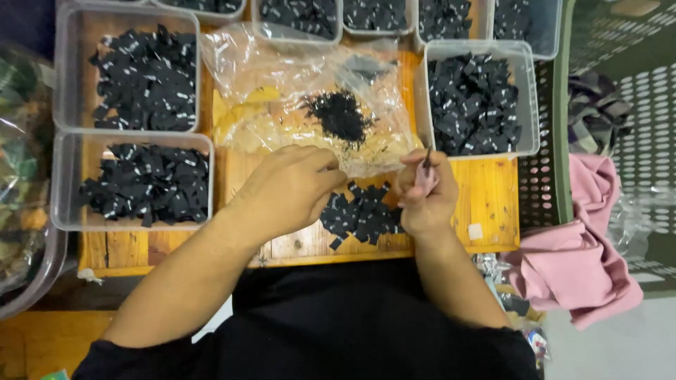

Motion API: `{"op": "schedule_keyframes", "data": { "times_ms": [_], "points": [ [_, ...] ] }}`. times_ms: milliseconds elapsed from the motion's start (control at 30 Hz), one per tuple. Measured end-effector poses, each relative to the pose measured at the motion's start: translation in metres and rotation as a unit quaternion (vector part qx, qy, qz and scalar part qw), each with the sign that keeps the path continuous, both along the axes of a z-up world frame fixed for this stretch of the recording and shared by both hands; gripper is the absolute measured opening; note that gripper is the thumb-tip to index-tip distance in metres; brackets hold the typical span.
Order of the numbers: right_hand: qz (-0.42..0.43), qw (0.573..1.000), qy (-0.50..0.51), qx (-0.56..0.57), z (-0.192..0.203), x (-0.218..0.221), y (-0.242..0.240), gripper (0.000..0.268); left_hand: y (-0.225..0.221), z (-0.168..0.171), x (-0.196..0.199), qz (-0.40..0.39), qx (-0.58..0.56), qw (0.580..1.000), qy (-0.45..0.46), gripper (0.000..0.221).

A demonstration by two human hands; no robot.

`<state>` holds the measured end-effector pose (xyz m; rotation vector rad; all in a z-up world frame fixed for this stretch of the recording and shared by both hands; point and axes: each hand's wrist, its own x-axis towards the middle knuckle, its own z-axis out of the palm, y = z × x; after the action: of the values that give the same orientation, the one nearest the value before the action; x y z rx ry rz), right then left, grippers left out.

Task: Trimming excess threads from small black fabric pieces using hand nippers at a workstation.

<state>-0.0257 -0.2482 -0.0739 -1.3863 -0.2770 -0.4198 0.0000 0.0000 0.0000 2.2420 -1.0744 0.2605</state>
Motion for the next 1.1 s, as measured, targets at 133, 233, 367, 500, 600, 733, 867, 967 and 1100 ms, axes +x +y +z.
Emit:
{"op": "schedule_keyframes", "data": {
  "times_ms": [133,233,367,500,600,733,867,967,1100],
  "points": [
    [0.014,1.0,0.003,0.012,0.014,0.003,0.0,0.059,0.002,0.01,-0.005,-0.032,0.031,0.999,0.031,0.019],
    [0.017,1.0,0.001,0.016,0.015,0.004,0.0,0.054,0.004,0.011,-0.009,-0.038,0.085,0.994,0.055,0.017],
    [0.023,0.999,-0.009,0.023,0.016,0.006,0.0,0.043,0.002,0.003,-0.01,-0.041,0.203,0.968,0.14,0.019],
    [0.01,1.0,-0.014,0.005,0.014,0.006,-0.001,0.039,0.0,0.009,-0.008,-0.031,0.253,0.952,0.168,0.023],
    [0.006,1.0,-0.024,-0.015,0.015,0.006,0.001,0.039,0.001,0.014,-0.008,-0.037,0.26,0.947,0.186,0.027],
    [0.014,0.999,-0.025,-0.018,0.017,0.006,0.002,0.036,-0.001,0.013,-0.009,-0.044,0.25,0.947,0.196,0.026],
    [0.022,0.999,-0.027,-0.005,0.016,0.007,0.002,0.036,0.003,0.02,-0.008,-0.052,0.228,0.943,0.238,0.028],
    [0.027,0.999,-0.027,0.007,0.018,0.007,0.005,0.036,0.008,0.027,-0.004,-0.051,0.193,0.946,0.257,0.024],
    [0.057,0.998,-0.026,0.018,0.019,0.009,0.005,0.037,0.01,0.03,0.002,-0.017,0.051,0.973,0.224,0.014]
  ]
}}
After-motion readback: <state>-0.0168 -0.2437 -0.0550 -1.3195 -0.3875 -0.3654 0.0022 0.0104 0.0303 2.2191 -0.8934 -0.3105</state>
